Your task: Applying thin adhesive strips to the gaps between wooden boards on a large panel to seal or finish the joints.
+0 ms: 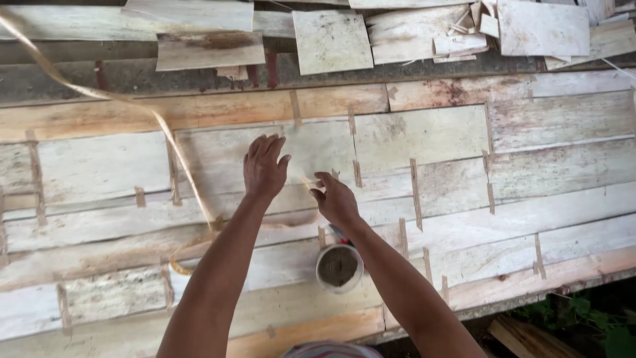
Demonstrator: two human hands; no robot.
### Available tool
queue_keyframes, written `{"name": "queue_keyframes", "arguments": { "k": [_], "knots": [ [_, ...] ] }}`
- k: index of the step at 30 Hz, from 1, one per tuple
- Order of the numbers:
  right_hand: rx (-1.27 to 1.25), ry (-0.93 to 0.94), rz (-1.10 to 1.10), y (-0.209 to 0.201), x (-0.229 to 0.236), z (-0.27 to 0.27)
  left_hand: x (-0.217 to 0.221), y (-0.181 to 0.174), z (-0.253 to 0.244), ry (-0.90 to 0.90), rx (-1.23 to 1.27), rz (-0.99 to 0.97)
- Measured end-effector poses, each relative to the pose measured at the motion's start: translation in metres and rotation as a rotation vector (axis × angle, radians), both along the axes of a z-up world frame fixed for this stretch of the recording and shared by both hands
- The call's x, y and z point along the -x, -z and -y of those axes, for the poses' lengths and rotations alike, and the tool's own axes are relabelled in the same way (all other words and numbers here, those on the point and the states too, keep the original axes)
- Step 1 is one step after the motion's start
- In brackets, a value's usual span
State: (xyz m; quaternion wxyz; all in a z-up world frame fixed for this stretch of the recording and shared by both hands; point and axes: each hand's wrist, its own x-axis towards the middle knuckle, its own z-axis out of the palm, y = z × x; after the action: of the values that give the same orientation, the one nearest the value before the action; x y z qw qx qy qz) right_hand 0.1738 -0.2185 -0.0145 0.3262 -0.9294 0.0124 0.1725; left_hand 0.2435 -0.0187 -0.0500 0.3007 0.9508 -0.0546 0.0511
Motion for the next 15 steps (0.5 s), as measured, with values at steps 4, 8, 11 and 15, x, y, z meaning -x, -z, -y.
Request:
{"name": "queue_keyframes", "arguments": {
  "k": [4, 8, 11, 15],
  "knots": [
    [-0.002, -0.032, 0.005, 0.007, -0.046, 0.0, -0.06, 0.028, 0.012, 0.039, -0.075, 0.054],
    [0.003, -0.025, 0.33, 0.028, -0.091, -0.004, -0.097, 0.062, 0.018, 0.082, -0.147, 0.088],
    [-0.021, 0.005, 0.483, 0.04, -0.122, -0.011, -0.105, 0.069, 0.019, 0.037, -0.097, 0.159],
    [-0.095, 0.015, 0.54, 0.056, -0.149, -0.017, -0.11, 0.067, 0.017, -0.025, 0.04, 0.23]
  ]
}}
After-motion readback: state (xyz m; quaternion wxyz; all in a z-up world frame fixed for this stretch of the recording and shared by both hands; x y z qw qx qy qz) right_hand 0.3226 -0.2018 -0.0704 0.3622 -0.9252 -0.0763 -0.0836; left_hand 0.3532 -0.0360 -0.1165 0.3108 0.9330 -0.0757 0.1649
